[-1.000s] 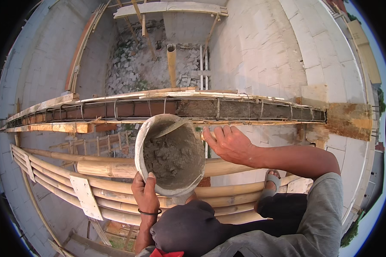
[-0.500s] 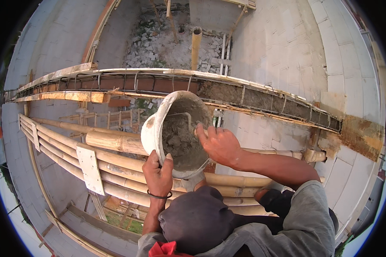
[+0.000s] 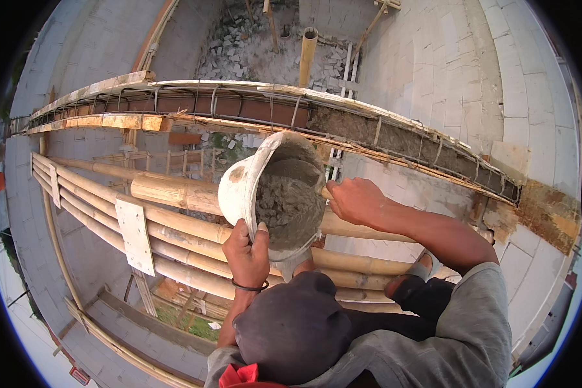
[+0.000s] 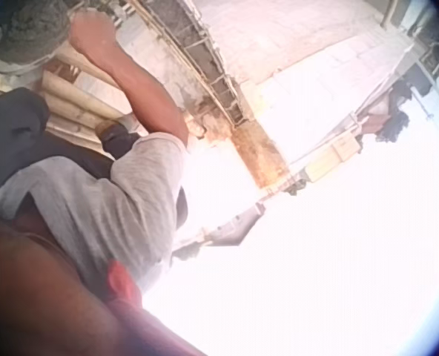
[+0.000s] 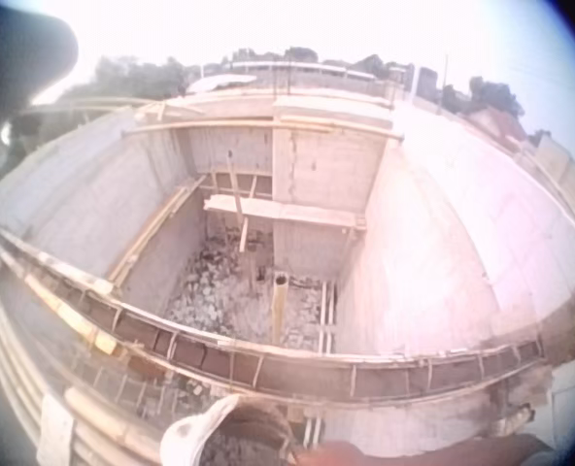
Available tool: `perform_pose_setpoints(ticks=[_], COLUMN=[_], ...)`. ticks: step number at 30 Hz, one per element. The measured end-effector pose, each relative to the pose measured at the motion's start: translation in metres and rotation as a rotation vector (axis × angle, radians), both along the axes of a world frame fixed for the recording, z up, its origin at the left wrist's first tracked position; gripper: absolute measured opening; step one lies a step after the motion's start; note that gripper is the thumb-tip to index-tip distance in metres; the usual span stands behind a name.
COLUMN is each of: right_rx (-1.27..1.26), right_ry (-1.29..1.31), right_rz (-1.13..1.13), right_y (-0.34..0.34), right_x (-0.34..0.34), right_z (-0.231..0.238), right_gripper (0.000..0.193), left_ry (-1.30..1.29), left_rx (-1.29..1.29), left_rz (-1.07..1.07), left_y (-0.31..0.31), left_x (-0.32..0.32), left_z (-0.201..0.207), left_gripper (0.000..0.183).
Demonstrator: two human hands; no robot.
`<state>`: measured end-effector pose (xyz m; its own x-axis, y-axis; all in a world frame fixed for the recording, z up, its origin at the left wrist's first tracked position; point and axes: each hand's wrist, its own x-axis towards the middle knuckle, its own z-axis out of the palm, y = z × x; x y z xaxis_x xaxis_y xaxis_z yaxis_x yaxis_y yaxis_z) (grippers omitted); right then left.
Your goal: The person scoops wet cement from a bucket with a trowel and applies it to a rebar-reinforced beam on a bamboo scaffold. The person repeatedly transfers cement along the beam and smooths the surface while standing on the scaffold.
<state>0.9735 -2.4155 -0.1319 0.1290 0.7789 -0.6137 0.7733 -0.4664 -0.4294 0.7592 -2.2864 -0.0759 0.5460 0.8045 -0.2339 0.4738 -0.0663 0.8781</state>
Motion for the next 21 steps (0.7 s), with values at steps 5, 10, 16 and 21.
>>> perform_pose_setpoints(ticks=[5, 10, 16, 21], right_rx=[0.053, 0.080, 0.071, -0.066], right_ry=[0.343, 0.536, 0.619, 0.706], right_rz=[-0.018, -0.148, -0.221, -0.431], right_y=[-0.016, -0.022, -0.006, 0.009], right_x=[-0.010, -0.027, -0.005, 0.027], right_z=[-0.022, -0.024, 0.015, 0.075], right_gripper=[0.032, 0.033, 0.034, 0.025], left_ry=[-0.122, -0.174, -0.212, -0.342], left_rx=[-0.074, -0.125, -0.235, -0.356], left_rz=[0.090, 0.142, 0.297, 0.434], left_y=[-0.001, 0.005, 0.014, 0.021], left_x=[-0.006, -0.023, -0.024, -0.014], left_z=[-0.002, -0.005, -0.005, -0.004], left_gripper=[0.008, 0.009, 0.014, 0.017])
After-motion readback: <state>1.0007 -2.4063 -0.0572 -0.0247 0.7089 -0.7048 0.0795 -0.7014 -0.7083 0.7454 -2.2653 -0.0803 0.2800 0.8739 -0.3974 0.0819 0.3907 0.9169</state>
